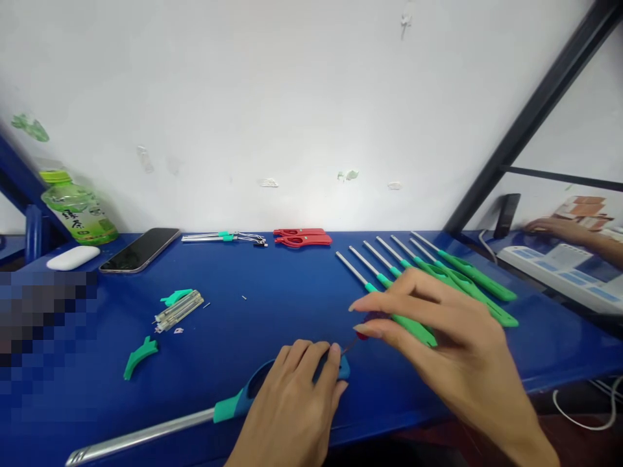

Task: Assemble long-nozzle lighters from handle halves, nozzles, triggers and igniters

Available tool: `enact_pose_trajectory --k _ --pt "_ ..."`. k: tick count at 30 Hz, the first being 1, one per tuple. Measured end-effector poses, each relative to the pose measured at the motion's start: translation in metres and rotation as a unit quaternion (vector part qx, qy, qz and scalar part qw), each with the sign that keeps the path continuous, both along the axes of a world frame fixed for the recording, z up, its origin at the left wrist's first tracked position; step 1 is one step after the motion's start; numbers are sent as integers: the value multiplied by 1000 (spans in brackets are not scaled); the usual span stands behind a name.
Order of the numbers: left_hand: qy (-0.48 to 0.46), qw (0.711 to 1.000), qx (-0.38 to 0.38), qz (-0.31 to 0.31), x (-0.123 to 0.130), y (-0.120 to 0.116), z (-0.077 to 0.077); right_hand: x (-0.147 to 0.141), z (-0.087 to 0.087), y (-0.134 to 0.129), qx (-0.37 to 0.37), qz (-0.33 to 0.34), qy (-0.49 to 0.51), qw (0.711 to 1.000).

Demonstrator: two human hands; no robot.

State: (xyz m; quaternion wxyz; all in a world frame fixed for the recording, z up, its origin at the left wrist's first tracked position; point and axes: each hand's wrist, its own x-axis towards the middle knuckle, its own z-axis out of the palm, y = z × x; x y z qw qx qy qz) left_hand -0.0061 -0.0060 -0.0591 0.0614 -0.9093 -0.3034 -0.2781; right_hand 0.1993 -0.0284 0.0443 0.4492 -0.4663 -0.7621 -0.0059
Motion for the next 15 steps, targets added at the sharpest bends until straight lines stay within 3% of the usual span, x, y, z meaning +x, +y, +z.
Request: enact_pose_trajectory --k 5,7,12,15 --pt "-3 1000 -12 6 0 1 -1 2 3 -14 -77 87 -26 993" --pt "-3 1000 -16 4 1 1 -1 -3 1 -12 -70 101 -2 992" --pt "1 1000 -15 -6 1 1 0 -13 -5 -2 -11 28 24 999" --pt "2 1000 -15 -3 1 1 1 -8 -3 -4 -29 24 18 999"
